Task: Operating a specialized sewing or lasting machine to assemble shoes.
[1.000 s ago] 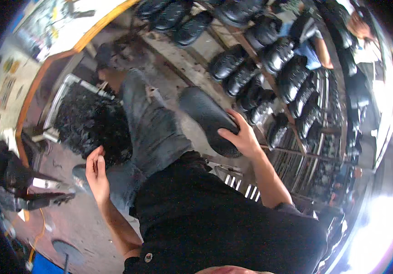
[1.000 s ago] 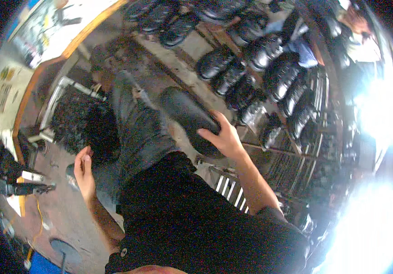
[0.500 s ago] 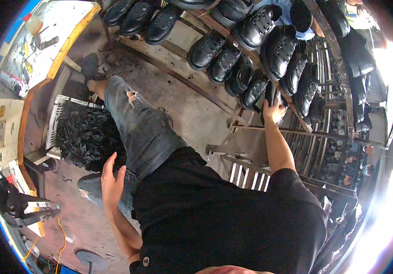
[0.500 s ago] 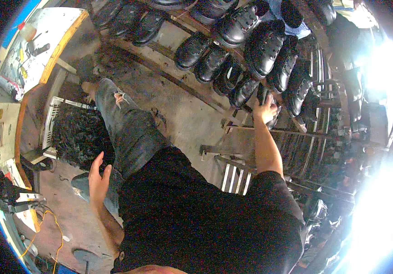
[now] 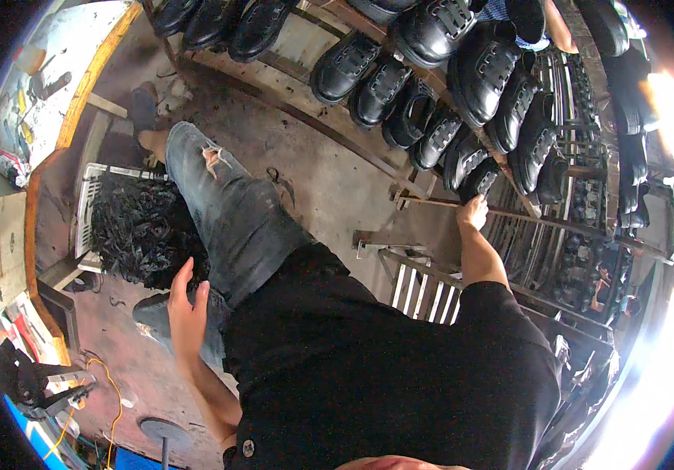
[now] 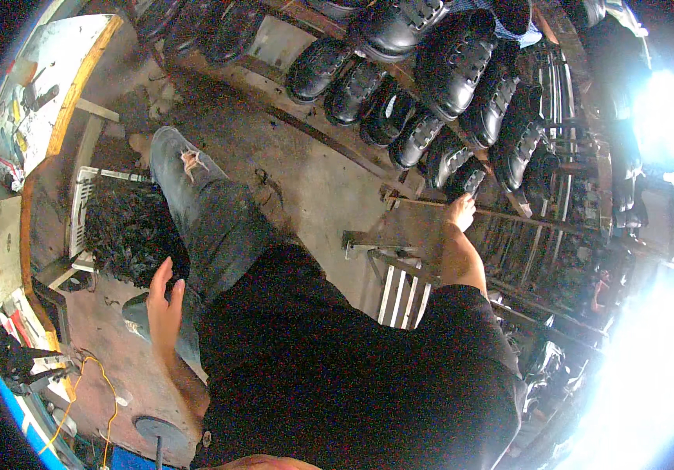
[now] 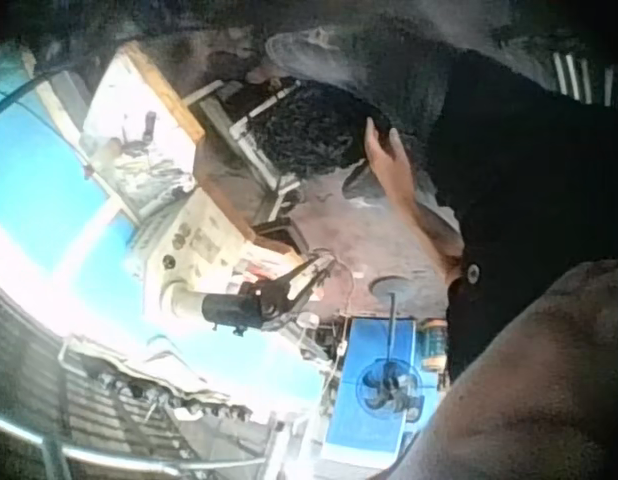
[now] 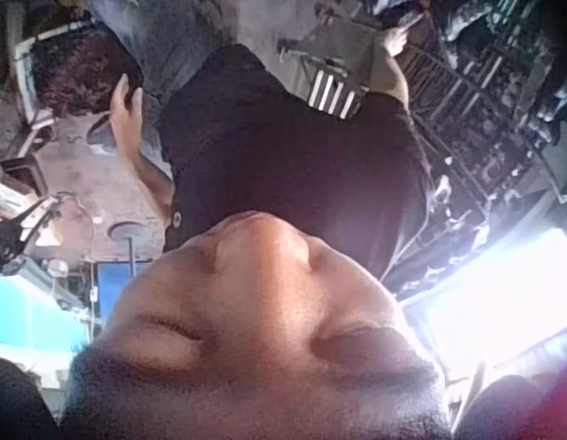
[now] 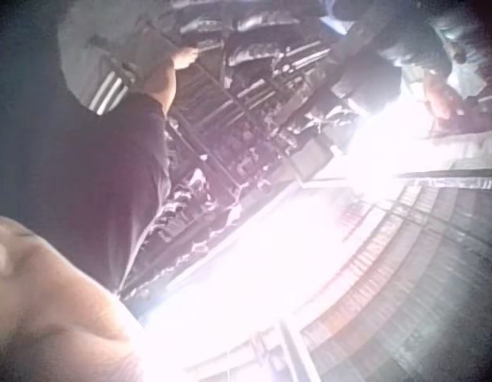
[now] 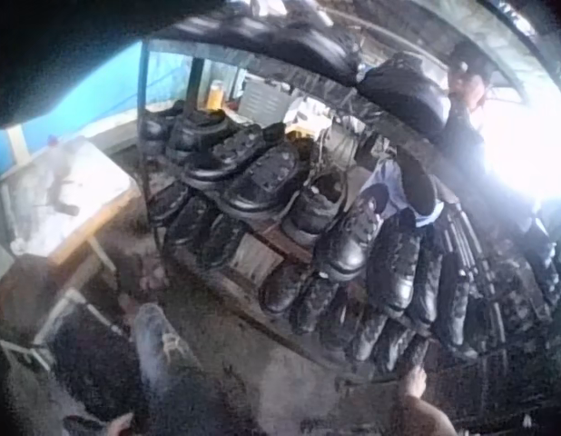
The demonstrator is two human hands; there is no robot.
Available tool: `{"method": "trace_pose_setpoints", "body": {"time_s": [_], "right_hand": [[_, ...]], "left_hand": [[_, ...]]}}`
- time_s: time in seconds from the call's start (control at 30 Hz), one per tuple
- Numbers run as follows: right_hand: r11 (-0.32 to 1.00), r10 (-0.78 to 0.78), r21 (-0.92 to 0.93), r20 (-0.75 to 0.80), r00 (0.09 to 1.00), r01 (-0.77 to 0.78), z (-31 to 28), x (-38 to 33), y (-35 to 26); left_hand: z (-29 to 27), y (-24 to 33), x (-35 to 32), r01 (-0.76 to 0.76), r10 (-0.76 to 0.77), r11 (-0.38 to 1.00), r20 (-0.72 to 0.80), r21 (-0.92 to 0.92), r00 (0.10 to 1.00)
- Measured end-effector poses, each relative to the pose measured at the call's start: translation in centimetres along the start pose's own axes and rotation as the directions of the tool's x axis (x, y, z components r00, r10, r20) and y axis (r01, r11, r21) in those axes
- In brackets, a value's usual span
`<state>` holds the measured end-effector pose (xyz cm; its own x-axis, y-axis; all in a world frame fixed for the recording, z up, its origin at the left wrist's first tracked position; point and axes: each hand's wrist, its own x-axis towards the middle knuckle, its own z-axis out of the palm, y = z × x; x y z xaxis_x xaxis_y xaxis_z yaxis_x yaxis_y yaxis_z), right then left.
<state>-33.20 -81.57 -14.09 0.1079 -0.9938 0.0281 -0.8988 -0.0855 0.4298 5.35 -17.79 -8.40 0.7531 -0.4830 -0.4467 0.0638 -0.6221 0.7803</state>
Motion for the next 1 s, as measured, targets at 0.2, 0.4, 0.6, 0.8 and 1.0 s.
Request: {"method": "trace_pose_setpoints", "body": {"time_s": [0.2,0.4,0.6,0.8,1.0], "right_hand": [[0.98,0.185,0.11,-0.177,0.967,-0.167,2.3,-11.4,-0.8],[0.594,0.143,0.543,0.655,0.742,-0.594,1.4,-22.8,-6.7],[0.216,-0.641,0.721,0.613,0.462,-0.658,-18.1,-28.2,-18.1],[0.147,-0.977,0.759,0.012,0.212,0.634,-30.6,-31.0,-23.0],[-0.2,-0.976,0.96,-0.178,0.128,-0.194,-31.8,-30.4,-30.5]], "left_hand": [[-1.0,-0.1,0.2,-0.058,0.057,0.998,-0.037,-0.026,0.998],[-1.9,-2.1,-0.3,-0.119,0.109,0.989,-0.107,-0.093,0.988],[-3.7,-2.7,0.0,-0.199,0.17,0.963,-0.165,-0.181,0.972],[-5.6,-3.4,-0.4,-0.165,0.059,0.583,-0.161,-0.796,0.985],[-8.2,-2.1,-3.2,-0.406,0.16,0.085,-0.39,-0.91,0.907]]}}
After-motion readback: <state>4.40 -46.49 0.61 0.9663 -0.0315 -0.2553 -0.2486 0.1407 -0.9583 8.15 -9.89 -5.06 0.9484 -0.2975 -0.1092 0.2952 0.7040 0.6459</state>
